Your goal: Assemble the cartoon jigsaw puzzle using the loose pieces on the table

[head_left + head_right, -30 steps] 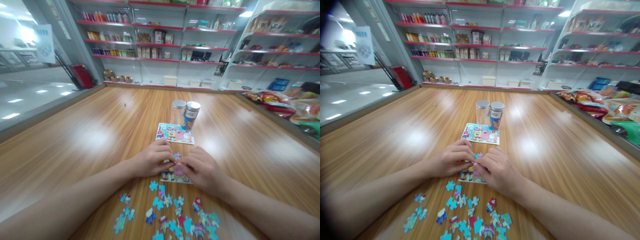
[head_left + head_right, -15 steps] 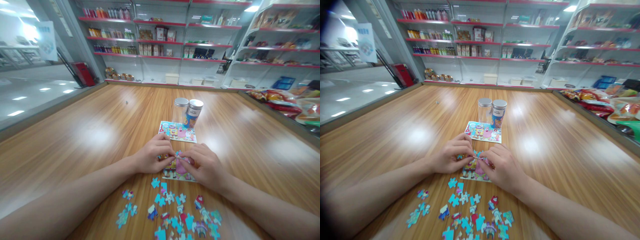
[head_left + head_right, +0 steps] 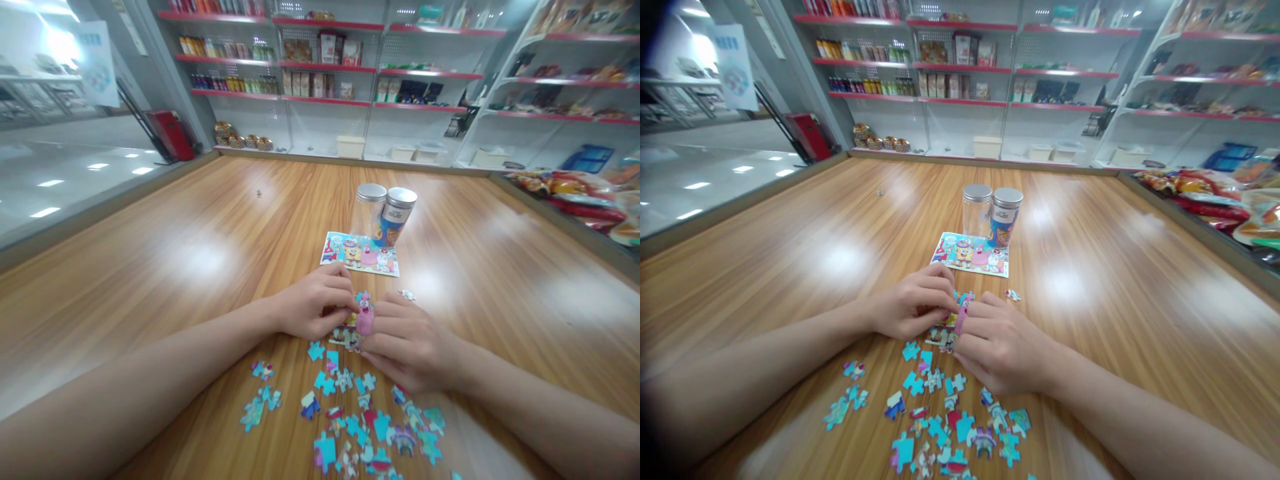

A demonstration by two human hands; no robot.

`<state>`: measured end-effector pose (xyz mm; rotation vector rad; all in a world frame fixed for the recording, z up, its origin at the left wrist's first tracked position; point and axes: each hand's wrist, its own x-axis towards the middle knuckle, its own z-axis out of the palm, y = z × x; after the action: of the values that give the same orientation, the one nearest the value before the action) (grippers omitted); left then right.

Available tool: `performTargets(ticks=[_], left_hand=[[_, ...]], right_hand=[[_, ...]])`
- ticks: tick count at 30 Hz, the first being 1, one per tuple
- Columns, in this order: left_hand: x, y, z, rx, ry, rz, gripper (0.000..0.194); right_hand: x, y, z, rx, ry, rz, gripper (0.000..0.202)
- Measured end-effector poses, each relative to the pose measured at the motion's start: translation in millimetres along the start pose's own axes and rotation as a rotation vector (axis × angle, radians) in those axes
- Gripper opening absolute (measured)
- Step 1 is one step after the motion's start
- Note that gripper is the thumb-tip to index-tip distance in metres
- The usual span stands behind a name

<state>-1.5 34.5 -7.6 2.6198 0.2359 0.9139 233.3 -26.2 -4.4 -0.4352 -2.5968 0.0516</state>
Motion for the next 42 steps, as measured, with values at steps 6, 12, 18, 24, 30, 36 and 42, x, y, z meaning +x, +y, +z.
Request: performTargets(ticks=[6,12,18,24,30,36,42], left_hand=[[-0.1,0.9,-0.9,-0.009,-0.018,-0.019,0.024],[-0.8,0.8,-1.6,-0.022,-0.032,-0.027,0.026],[-1.5,-0.8,-1.7,-0.031,-0.031,-0.013,0.028],[-0.7,0.1,-2.1,-0.036,-0.026,-0.009,0.029],[-2.0,-1.5,-0.2,-0.041,-0.028,-0.016,0.029],[-1.8,-1.4,-0.7,-0.030,-0.030,-0.022,0.028],[-1.4,-1.3,-0.5,-0.011,-0.019,0.019,0.026]], right_hand=[[1.0,0.6,0.1,0.045,-0.017,0.005,0.008],[0.9,0.4,-1.2,0.067,-0.040,0.002,0.007],[2.7,-2.5,-4.1,0.067,-0.036,-0.016,0.009],[2.6,-1.7,-2.9,0.087,-0.016,0.013,0.008],[1.2,-0.3,-1.3,0.113,-0.042,0.010,0.017],[1.3,-1.2,-1.8,0.111,-0.068,0.018,0.018],[0.0,-0.8,-1.6,0.143,-0.075,0.041,0.019]])
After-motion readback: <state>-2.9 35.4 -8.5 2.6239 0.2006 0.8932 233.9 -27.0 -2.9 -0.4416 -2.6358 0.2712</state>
